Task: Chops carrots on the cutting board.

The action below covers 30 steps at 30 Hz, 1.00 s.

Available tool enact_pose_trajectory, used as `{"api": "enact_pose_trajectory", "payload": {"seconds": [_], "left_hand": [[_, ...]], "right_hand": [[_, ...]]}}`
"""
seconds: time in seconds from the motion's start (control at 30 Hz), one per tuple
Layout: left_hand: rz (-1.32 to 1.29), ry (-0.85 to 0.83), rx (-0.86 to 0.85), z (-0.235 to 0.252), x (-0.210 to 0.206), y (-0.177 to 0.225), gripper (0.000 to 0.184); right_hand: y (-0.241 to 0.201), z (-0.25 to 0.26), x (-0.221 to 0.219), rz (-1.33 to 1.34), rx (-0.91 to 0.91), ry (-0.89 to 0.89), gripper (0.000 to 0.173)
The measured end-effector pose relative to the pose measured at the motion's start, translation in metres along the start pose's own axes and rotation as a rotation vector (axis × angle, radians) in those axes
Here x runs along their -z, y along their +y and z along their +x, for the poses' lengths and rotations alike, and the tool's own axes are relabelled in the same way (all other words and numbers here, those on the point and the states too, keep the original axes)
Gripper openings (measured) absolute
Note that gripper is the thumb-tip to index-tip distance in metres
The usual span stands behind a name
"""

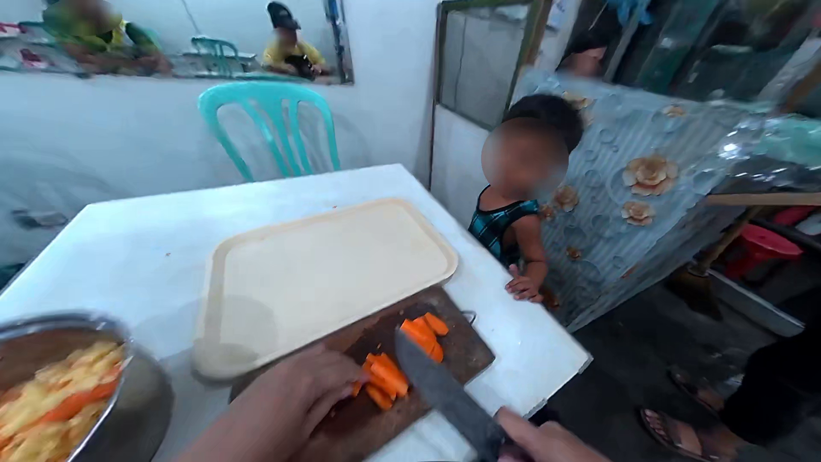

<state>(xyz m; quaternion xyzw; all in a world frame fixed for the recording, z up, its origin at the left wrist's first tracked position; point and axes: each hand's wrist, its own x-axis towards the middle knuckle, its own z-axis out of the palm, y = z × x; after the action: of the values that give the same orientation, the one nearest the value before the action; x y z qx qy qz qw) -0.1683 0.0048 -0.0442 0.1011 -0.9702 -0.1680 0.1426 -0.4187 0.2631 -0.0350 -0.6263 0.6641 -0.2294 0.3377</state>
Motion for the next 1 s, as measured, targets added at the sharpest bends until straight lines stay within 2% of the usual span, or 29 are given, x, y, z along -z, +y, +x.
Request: {"api": "enact_pose_trajectory", "payload": {"seconds": [0.2, 0.4, 0.73, 1.0], "left_hand": [[0.027, 0.041, 0.101, -0.012, -0.010, 0.004, 0.023], [0.000, 0.072, 0.064, -0.013, -0.012, 0.007, 0.020], [0.171, 0.287, -0.089, -0.018, -0.026, 0.005, 0.013], [0.203, 0.392, -0.101, -0.020, -0.034, 0.009, 0.014]], "right_hand": [[-0.004, 0.002, -0.001, 0.009, -0.035, -0.068, 0.025], [-0.019, 0.014, -0.001, -0.038, -0.078, -0.129, 0.027], [-0.047, 0.041, -0.001, -0.188, -0.097, -0.228, 0.028], [-0.064, 0.060, 0.001, -0.293, -0.093, -0.320, 0.027]]}}
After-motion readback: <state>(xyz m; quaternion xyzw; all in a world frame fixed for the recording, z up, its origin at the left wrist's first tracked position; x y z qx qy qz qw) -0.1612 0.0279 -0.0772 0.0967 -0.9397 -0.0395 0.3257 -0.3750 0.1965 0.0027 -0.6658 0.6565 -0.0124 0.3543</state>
